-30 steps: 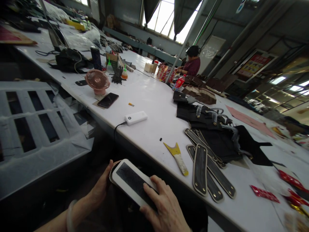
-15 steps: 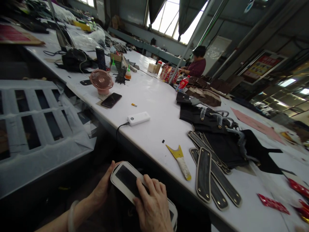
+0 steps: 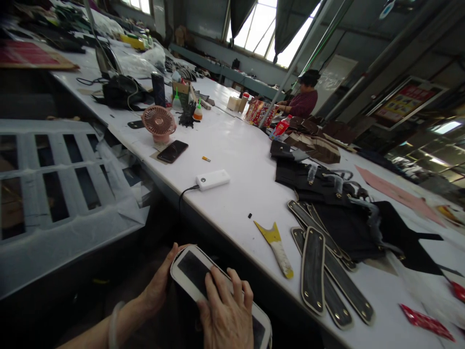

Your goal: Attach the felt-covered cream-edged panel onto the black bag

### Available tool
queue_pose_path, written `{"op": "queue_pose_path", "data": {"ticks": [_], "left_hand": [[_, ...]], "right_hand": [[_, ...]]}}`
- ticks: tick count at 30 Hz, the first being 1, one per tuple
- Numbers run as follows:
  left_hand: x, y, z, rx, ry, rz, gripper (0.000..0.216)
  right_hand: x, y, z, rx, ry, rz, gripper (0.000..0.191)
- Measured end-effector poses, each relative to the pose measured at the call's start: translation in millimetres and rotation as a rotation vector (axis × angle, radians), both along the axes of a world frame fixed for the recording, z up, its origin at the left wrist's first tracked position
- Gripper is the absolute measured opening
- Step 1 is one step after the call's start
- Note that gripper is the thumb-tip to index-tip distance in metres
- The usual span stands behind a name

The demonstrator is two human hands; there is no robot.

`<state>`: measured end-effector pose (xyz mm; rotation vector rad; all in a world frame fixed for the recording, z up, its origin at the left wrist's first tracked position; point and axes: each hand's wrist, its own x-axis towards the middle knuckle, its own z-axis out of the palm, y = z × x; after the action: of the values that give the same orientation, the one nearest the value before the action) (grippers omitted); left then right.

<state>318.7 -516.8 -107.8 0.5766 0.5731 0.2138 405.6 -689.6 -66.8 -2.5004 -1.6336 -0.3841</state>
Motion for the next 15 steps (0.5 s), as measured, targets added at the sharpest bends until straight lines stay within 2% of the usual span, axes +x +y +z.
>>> {"op": "queue_pose_path", "data": {"ticks": [2, 7, 12, 15], "left_hand": [[0, 0, -2.3, -0.008, -0.009, 0.002, 0.048], [0, 1, -10.9, -0.030, -0.010, 0.029, 0.047], [1, 0, -9.6, -0.090, -0.001, 0.043, 0.045], [1, 0, -6.9, -0.103, 0.003, 0.050, 0.048]], "right_hand": [[-1, 13, 5.0, 0.049, 0.065, -0.044, 0.029], [-7, 45, 11.1, 0.053, 0.231, -0.001, 0.042], [-13, 49, -1.0, 0.019, 0.375, 0.069, 0.037], [-15, 50, 0.5, -0.006, 0.479, 0.080, 0.039]]}}
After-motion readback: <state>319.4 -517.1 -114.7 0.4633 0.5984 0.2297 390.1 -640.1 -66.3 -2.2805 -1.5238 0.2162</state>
